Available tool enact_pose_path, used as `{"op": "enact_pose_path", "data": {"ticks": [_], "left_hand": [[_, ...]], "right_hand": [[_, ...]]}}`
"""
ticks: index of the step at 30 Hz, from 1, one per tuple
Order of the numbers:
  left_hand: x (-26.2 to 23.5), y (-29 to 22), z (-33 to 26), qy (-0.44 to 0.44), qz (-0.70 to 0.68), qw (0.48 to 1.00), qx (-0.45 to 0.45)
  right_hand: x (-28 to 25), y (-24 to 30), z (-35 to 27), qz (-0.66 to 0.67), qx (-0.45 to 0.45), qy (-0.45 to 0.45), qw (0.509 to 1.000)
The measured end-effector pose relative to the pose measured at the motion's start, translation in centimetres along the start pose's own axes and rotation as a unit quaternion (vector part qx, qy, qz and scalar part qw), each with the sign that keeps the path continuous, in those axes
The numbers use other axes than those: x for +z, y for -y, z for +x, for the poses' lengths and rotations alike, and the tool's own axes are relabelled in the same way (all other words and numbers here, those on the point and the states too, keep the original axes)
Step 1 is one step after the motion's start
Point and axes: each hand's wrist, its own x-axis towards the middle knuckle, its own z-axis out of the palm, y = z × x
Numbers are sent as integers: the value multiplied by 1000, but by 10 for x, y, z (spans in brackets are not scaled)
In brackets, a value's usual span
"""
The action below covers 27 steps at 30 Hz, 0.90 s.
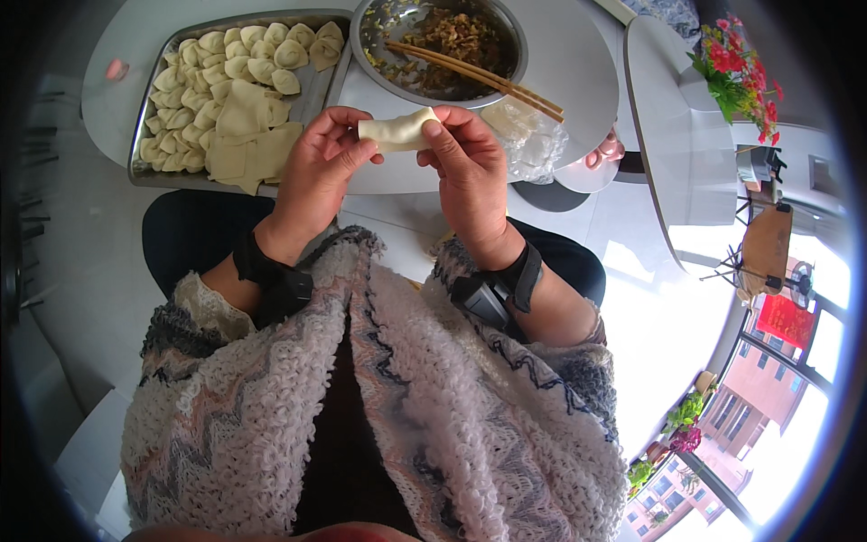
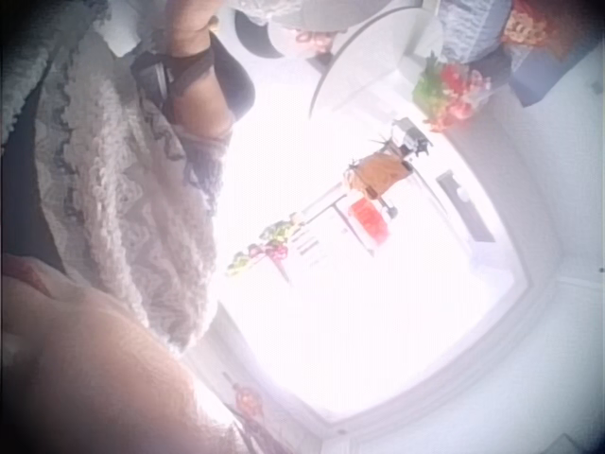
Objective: The person repeatedly picks up square dumpling wrappers, places filling in the center using chopsticks, and folds the wrappers into dumplings. The finished dumplings are placed on a metal tray.
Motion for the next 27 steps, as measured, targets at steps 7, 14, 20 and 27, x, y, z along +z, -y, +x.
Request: {"op": "enact_pose_path", "data": {"ticks": [7,14,20,27], "left_hand": [[-3,2,-1,-13,-26,999,36],[-1,0,-1,-22,5,998,60],[4,-2,-5,-24,67,990,120],[4,-6,-4,8,318,913,257]], "right_hand": [[4,-4,-2,29,-1,4,1000],[5,-9,-2,3,-11,0,1000],[6,-9,-5,-111,-43,-4,993],[7,-5,-4,-335,-217,4,917]]}}
